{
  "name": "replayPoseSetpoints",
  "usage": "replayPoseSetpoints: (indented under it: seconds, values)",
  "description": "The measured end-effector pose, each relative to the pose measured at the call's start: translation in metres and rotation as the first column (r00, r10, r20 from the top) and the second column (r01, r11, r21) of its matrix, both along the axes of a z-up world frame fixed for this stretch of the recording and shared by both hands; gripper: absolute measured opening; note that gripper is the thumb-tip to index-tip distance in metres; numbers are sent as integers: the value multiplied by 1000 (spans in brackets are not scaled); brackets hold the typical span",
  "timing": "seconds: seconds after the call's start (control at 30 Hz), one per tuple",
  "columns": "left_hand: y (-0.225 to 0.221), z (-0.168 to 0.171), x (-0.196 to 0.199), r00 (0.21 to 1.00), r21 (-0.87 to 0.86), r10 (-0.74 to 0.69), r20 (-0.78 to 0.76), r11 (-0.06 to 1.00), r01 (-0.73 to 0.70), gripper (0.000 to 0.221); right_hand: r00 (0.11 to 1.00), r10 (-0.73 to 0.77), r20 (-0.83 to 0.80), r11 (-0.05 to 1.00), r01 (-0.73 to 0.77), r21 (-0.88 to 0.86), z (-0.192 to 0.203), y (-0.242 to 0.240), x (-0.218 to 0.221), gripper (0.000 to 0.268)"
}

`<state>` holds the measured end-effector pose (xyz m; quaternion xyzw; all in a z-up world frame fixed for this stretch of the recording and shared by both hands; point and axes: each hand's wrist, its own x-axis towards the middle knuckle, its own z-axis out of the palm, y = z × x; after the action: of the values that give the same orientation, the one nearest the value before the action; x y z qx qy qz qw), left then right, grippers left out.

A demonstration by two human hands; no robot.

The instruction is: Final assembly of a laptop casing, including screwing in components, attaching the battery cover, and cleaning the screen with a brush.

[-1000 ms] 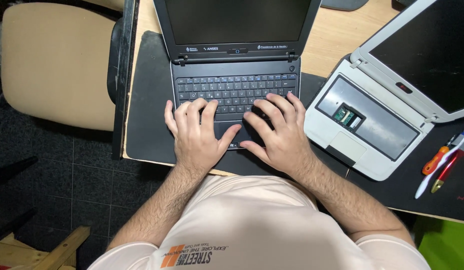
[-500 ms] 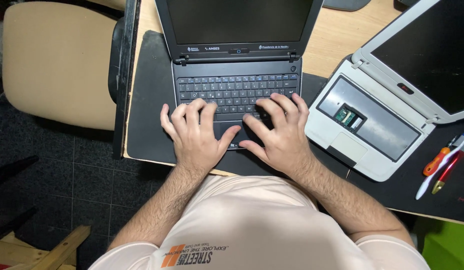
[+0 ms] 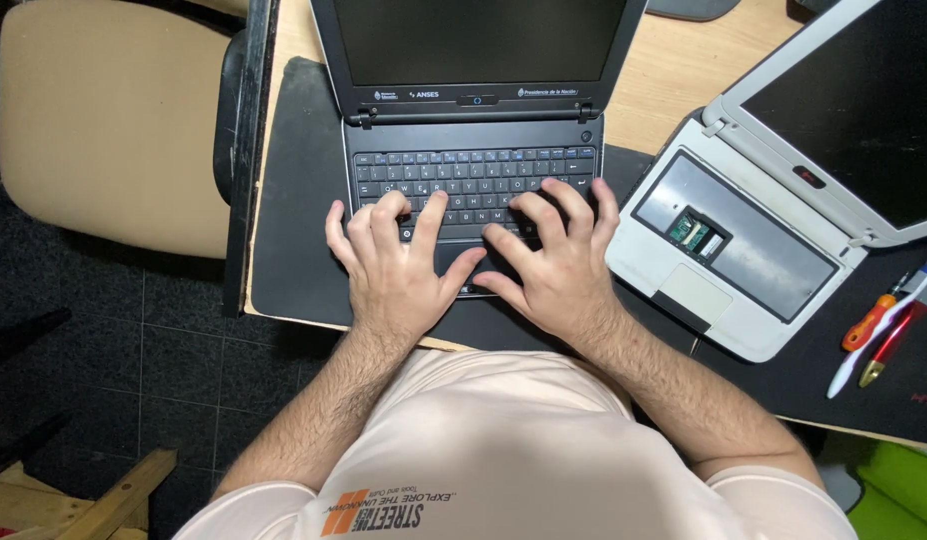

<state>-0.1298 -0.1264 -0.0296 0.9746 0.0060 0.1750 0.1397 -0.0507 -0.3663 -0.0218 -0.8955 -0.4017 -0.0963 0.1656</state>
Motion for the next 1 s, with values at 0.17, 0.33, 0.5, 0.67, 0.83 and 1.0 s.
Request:
replayPoseSetpoints:
  seconds: [0.17,0.33,0.5,0.67,0.83,1.0]
  values:
    - [-2,8,0,1000,39,13,-10,999,-12,79,999,14,-50,1000,-14,1,10,5,2,90]
    - [-3,4,2,999,107,-22,-33,994,25,78,994,8,-108,1000,-4,29,8,0,-1,92]
    - [-3,-6,-2,1000,26,-11,22,1000,11,78,998,-42,-55,998,44,35,2,-5,1,80]
    - [-2,-2,2,1000,-8,-28,-13,1000,28,86,995,6,-100,998,1,68,6,-3,-3,83]
    - [-1,3,2,999,30,-22,-27,999,23,88,995,45,-86,999,-42,30,2,-2,-2,70]
    - [-4,10,3,998,64,-46,-43,997,49,84,994,37,-103,999,-39,-16,7,2,-2,84]
